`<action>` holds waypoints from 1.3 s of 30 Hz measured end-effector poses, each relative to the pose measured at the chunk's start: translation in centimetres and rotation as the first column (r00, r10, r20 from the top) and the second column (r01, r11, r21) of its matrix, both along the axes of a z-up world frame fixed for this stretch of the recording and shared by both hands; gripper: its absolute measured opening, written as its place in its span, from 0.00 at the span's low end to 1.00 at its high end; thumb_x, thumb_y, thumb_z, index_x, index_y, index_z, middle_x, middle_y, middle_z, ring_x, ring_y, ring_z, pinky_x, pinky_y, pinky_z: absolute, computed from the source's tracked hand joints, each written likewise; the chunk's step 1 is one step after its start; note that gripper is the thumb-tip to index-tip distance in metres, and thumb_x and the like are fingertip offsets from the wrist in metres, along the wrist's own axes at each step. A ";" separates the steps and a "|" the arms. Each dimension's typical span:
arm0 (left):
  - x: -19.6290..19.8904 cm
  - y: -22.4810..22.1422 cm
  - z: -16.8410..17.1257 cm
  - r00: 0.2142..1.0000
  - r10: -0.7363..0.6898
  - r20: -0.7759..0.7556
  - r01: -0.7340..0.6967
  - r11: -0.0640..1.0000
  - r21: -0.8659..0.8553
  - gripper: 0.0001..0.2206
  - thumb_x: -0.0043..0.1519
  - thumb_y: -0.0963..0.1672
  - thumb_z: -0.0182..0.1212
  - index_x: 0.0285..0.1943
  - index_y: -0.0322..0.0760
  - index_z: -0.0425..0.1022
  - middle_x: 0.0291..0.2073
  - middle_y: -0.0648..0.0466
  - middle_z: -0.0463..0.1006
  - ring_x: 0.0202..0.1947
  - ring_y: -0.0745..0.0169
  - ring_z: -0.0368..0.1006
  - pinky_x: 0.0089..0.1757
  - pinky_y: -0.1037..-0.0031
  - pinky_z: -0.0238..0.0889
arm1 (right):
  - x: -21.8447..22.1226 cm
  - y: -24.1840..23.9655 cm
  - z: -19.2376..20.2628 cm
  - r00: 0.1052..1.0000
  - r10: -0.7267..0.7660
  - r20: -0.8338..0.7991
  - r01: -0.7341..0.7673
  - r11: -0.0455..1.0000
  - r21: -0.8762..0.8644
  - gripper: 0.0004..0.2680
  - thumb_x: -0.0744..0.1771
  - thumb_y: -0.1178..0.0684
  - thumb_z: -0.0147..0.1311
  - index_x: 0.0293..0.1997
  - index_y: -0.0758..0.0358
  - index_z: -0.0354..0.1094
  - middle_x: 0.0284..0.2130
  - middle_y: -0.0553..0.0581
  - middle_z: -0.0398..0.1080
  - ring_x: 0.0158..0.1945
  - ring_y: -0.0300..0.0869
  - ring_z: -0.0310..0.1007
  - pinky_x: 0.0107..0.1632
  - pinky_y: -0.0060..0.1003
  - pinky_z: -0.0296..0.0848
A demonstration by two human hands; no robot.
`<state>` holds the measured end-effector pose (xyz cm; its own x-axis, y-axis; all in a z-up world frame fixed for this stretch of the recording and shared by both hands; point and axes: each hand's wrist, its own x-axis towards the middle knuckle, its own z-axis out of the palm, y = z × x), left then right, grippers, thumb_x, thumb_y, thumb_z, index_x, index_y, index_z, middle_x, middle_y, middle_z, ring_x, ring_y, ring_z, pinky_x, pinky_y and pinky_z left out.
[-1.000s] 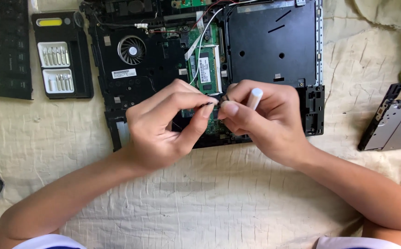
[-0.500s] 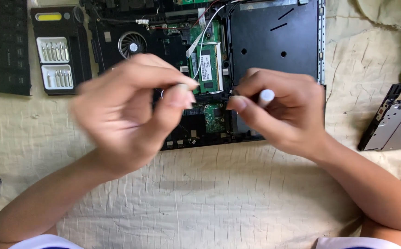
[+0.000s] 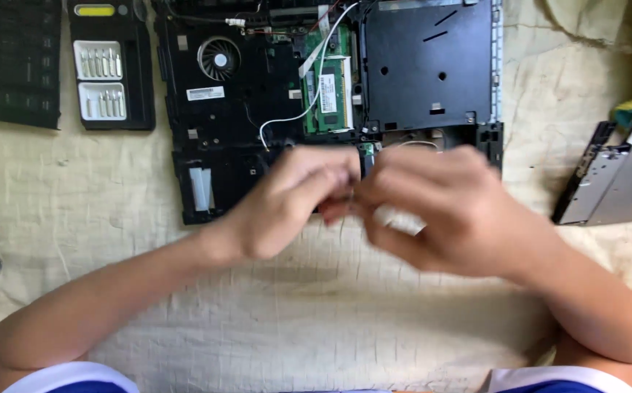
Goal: Routing and connecting internal cables inside a disassembled laptop during final repair adjustments.
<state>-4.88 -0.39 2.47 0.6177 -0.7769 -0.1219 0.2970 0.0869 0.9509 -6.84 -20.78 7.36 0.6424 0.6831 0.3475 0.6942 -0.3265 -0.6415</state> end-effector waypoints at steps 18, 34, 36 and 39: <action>-12.8 5.4 -5.1 0.964 0.087 -0.250 -0.083 0.996 0.027 0.18 0.65 0.50 0.38 0.31 0.38 0.68 0.28 0.61 0.69 0.31 0.75 0.66 0.27 0.77 0.56 | -8.4 6.0 -3.6 0.916 0.162 0.367 -0.062 0.961 -0.271 0.09 0.71 0.60 0.52 0.31 0.59 0.64 0.23 0.51 0.63 0.25 0.39 0.62 0.24 0.31 0.63; -12.1 5.8 -6.1 0.755 -0.041 -0.655 -0.086 0.983 -0.160 0.10 0.61 0.41 0.40 0.28 0.36 0.66 0.24 0.61 0.61 0.24 0.77 0.57 0.23 0.78 0.44 | -6.3 5.3 -2.4 0.936 0.176 0.305 -0.133 0.979 -0.155 0.10 0.73 0.62 0.50 0.31 0.61 0.64 0.27 0.53 0.62 0.29 0.42 0.62 0.28 0.32 0.64; -11.5 5.6 -5.0 0.767 -0.061 -0.639 -0.076 0.980 -0.186 0.12 0.60 0.42 0.42 0.26 0.30 0.66 0.17 0.55 0.63 0.17 0.70 0.59 0.19 0.78 0.52 | -5.9 5.1 -1.9 0.943 0.173 0.284 -0.166 0.985 -0.049 0.12 0.73 0.63 0.45 0.29 0.60 0.61 0.28 0.55 0.61 0.28 0.42 0.58 0.29 0.32 0.57; -10.8 5.5 -3.7 0.805 -0.087 -0.586 -0.011 0.987 -0.161 0.26 0.63 0.60 0.53 0.25 0.40 0.57 0.22 0.62 0.50 0.24 0.73 0.46 0.27 0.75 0.41 | -4.8 4.2 -1.1 0.931 0.183 0.317 -0.172 0.983 -0.065 0.13 0.74 0.62 0.43 0.29 0.59 0.59 0.29 0.53 0.59 0.29 0.42 0.56 0.30 0.33 0.54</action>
<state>-15.72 5.11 -1.21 0.4335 -0.8371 -0.3337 0.8018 0.1892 0.5669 -11.65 -16.53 6.22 0.3681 0.7913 0.4883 0.9095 -0.1974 -0.3657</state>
